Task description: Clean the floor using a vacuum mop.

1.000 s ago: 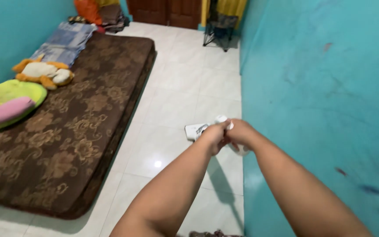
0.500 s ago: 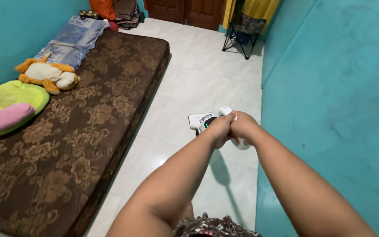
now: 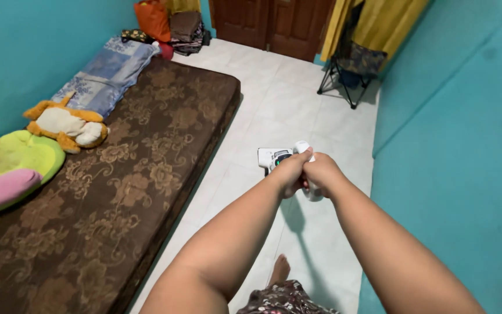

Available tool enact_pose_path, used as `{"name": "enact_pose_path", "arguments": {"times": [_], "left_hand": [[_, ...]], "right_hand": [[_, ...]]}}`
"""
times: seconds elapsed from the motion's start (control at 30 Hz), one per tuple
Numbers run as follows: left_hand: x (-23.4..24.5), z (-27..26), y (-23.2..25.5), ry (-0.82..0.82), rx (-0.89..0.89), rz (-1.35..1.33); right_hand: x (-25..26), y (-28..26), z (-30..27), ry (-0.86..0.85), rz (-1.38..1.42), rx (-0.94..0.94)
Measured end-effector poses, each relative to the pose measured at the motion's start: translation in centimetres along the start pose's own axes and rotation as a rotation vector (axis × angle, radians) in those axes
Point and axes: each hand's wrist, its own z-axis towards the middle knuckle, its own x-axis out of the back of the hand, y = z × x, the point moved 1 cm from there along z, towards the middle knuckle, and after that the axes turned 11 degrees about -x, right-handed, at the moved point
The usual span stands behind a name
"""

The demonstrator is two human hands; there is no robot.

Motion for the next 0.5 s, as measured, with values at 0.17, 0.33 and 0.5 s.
{"name": "enact_pose_path", "arguments": {"times": [0.17, 0.33, 0.5], "left_hand": [[0.0, 11.0, 4.3, 0.056, 0.019, -0.036], [1.6, 21.3, 8.2, 0.097, 0.018, -0.030], [3.4, 31.7, 13.2, 0.120, 0.024, -0.011]], "right_hand": [[2.7, -8.0, 8.6, 0.045, -0.068, 0.008], [4.8, -14.6, 17.7, 0.040, -0.201, 0.046], [6.5, -21.1, 28.3, 0.090, -0.339, 0.012]]}}
